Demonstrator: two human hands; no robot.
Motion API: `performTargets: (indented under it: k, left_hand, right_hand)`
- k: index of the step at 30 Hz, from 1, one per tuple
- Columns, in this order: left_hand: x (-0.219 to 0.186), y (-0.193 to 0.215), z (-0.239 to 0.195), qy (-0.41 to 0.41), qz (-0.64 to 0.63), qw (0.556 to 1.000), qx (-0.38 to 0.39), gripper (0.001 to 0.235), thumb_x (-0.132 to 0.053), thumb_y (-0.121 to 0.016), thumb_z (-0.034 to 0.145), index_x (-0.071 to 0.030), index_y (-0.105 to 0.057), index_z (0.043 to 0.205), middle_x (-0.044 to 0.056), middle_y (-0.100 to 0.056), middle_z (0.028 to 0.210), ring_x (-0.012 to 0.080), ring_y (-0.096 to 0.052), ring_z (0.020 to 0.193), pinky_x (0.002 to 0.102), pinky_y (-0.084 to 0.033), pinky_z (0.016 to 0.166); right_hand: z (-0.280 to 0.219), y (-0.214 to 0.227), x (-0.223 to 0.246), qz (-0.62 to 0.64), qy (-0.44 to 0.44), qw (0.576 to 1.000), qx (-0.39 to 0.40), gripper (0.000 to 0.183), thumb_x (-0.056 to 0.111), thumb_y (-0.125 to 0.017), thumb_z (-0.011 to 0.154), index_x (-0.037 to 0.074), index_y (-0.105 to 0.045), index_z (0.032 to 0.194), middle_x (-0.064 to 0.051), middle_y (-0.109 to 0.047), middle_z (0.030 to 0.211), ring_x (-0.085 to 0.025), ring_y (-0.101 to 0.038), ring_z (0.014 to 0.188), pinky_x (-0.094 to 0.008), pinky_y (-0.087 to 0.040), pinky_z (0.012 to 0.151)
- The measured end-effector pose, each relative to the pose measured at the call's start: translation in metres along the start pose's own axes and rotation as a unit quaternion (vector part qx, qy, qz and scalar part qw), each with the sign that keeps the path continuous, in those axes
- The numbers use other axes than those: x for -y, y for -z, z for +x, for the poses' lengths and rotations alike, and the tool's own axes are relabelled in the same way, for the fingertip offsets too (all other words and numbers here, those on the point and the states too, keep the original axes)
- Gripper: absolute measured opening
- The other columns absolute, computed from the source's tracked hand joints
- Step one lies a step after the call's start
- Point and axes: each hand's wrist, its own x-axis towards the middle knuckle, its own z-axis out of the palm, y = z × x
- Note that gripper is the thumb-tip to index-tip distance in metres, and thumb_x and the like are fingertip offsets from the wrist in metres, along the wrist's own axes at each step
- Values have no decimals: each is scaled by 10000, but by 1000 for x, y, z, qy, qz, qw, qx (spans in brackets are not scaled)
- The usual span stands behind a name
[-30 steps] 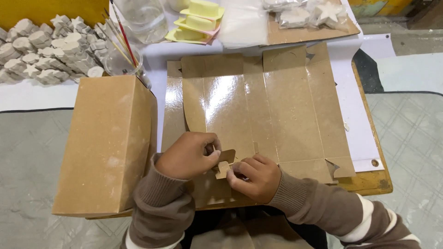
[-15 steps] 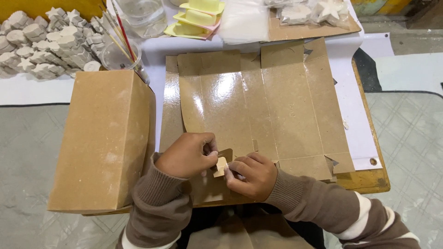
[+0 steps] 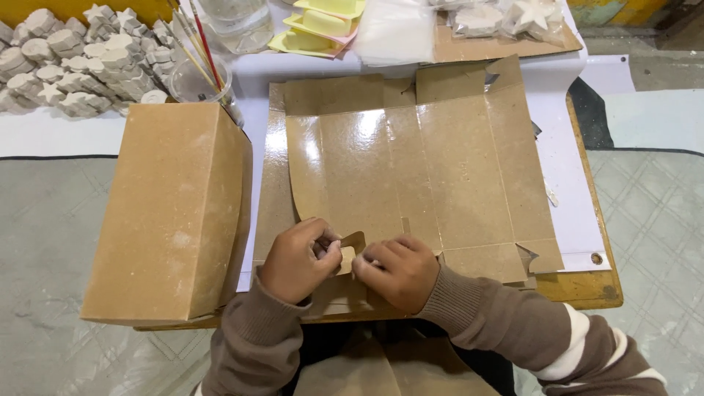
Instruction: The person folds a flat cardboard sheet into a box shape by hand, aligning and tucking the side flaps and tabs to form the sides and bottom. The person then lifts and rotates the partially formed box to continue folding the remaining edges into place.
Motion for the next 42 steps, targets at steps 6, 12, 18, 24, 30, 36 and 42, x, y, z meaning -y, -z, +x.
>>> performTargets:
  k: [6,12,18,24,30,36,42]
  left_hand:
    - [-1,0,-22,-85,16,994,-72,28,-61,-733,817,-83,-741,832,75,-648,648,215,-631,479,299,-518,387]
    - [-7,-3,-35,-183,33,981,-48,75,8,-739,808,-36,-721,866,66,-702,765,160,-628,600,267,-528,537]
    - [-19,-17,-45,-203,82,972,-79,83,13,-716,806,-65,-691,818,42,-687,746,170,-630,598,284,-523,529]
    - [-9,-16,-43,-170,30,984,-34,55,0,-702,810,-42,-698,845,57,-677,763,162,-614,613,268,-505,528]
    - [-7,-14,-40,-170,14,985,-24,81,28,-676,788,-49,-652,800,54,-624,728,154,-555,599,267,-452,522]
    - [-11,-11,-37,-176,4,984,-1,89,42,-673,817,-44,-669,840,53,-612,766,161,-567,639,266,-475,568]
    - [-13,-16,-41,-168,71,983,-14,133,48,-679,789,-75,-631,798,24,-592,751,150,-552,611,264,-472,511]
  right_hand:
    - [-6,8,5,-9,-8,999,35,59,174,-617,1001,151,-662,972,-14,-636,834,-191,-680,751,-329,-500,691]
    - [2,40,34,-44,8,996,71,164,31,-680,926,157,-608,852,-55,-722,934,-189,-702,840,-323,-467,767]
    - [-13,40,57,-61,-103,992,41,116,64,-674,949,145,-649,870,-34,-724,956,-182,-704,849,-321,-415,778]
    - [-17,22,59,-58,-114,991,-49,129,53,-696,914,167,-671,859,-15,-705,884,-161,-682,782,-346,-345,763]
    - [-16,10,61,-83,-108,985,-107,269,-19,-736,831,230,-639,798,21,-701,795,-136,-690,748,-367,-335,866]
    - [-18,9,62,-66,-138,982,-109,215,26,-677,887,222,-635,810,13,-718,822,-157,-699,792,-379,-326,924]
    - [-18,5,64,-75,-144,978,-128,250,14,-667,888,230,-601,779,35,-701,789,-142,-694,778,-393,-306,1004]
